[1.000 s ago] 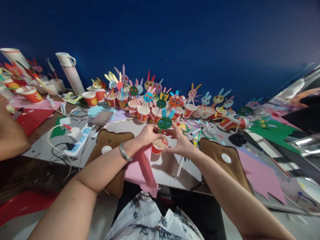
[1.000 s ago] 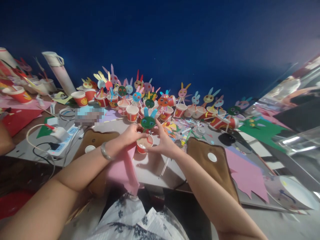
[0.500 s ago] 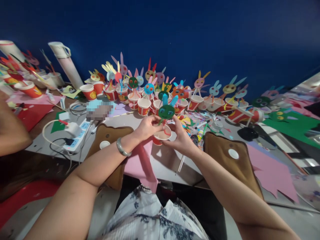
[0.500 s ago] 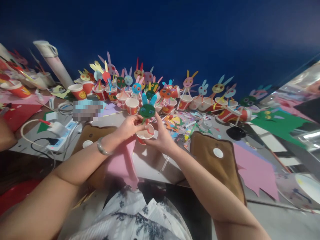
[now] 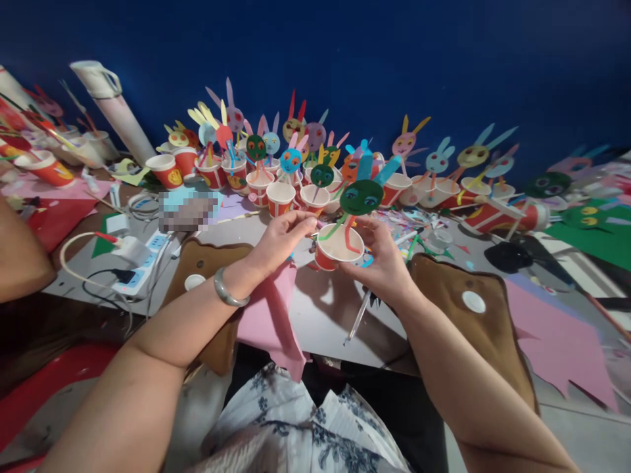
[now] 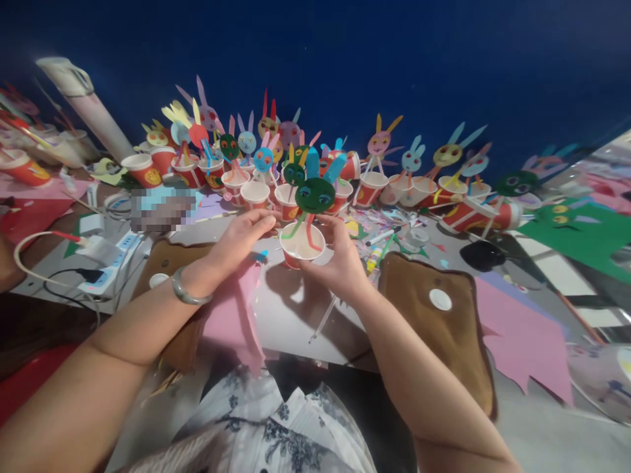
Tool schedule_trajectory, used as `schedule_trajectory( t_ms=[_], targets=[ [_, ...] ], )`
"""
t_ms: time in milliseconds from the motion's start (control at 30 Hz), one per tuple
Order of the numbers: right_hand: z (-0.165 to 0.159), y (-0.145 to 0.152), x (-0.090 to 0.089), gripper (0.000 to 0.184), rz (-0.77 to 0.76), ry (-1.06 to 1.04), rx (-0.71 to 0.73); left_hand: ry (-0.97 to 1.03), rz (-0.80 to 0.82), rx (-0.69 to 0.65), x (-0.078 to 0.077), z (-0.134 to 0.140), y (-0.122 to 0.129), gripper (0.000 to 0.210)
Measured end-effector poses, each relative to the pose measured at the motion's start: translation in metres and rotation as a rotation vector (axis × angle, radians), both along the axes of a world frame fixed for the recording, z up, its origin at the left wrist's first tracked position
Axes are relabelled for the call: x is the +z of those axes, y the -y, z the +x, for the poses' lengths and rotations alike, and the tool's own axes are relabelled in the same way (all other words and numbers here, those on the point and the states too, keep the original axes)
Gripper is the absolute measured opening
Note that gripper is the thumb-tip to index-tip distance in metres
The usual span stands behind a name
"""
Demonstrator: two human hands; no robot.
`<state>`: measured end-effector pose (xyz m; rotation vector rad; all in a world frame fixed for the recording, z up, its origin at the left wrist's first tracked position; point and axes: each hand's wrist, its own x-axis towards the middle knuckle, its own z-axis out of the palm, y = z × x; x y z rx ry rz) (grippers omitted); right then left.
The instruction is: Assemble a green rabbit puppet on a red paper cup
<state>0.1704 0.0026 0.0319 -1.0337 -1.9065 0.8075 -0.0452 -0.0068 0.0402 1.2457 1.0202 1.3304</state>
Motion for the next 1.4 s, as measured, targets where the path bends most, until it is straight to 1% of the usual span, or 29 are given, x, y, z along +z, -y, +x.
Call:
schedule_trajectory(
  t_ms=[100, 233, 400, 467, 567, 700, 767, 867, 1000, 1133, 1233, 1300, 1400],
  targets=[
    [0.003, 0.000, -0.004, 0.068, -0.009, -0.013, 0.002, -0.027, -0.009, -0.032, 0.000, 0.001, 0.002, 0.030],
    [0.004, 0.003, -0.008, 0.066, -0.027, -0.013, 0.013, -0.106, -0.029, -0.099, -0.001, 0.002, 0.005, 0.036],
    [0.003, 0.008, -0.003, 0.063, -0.022, 0.001, 0.049, -0.195, -0.014, -0.151, -0.006, 0.002, 0.006, 0.051],
    [0.001, 0.009, -0.001, 0.062, -0.021, 0.002, 0.078, -0.210, 0.018, -0.160, -0.007, 0.003, 0.006, 0.053],
    [-0.003, 0.012, -0.001, 0.062, -0.027, 0.011, 0.124, -0.186, 0.062, -0.160, -0.008, 0.005, 0.006, 0.047],
    [-0.009, 0.017, -0.004, 0.067, -0.055, -0.029, 0.168, -0.183, 0.112, -0.076, -0.005, 0.006, 0.008, 0.038],
    [-0.011, 0.020, -0.006, 0.070, -0.076, -0.038, 0.177, -0.200, 0.109, -0.068, -0.004, 0.006, 0.009, 0.034],
    [-0.012, 0.023, -0.010, 0.072, -0.088, -0.036, 0.186, -0.199, 0.083, -0.119, -0.003, 0.008, 0.010, 0.030],
    [-0.014, 0.024, -0.013, 0.076, -0.113, -0.062, 0.203, -0.163, 0.053, -0.183, -0.007, 0.011, 0.010, 0.027],
    [-0.016, 0.024, -0.016, 0.076, -0.107, -0.111, 0.209, -0.223, 0.077, -0.175, -0.011, 0.012, 0.010, 0.021],
    [-0.017, 0.023, -0.018, 0.075, -0.093, -0.152, 0.220, -0.277, 0.094, -0.229, -0.011, 0.010, 0.009, 0.019],
    [-0.018, 0.022, -0.020, 0.076, -0.071, -0.177, 0.222, -0.254, 0.114, -0.266, -0.010, 0.008, 0.009, 0.019],
    [-0.020, 0.020, -0.024, 0.077, -0.042, -0.229, 0.211, -0.213, 0.133, -0.261, -0.010, 0.006, 0.007, 0.018]
  ],
)
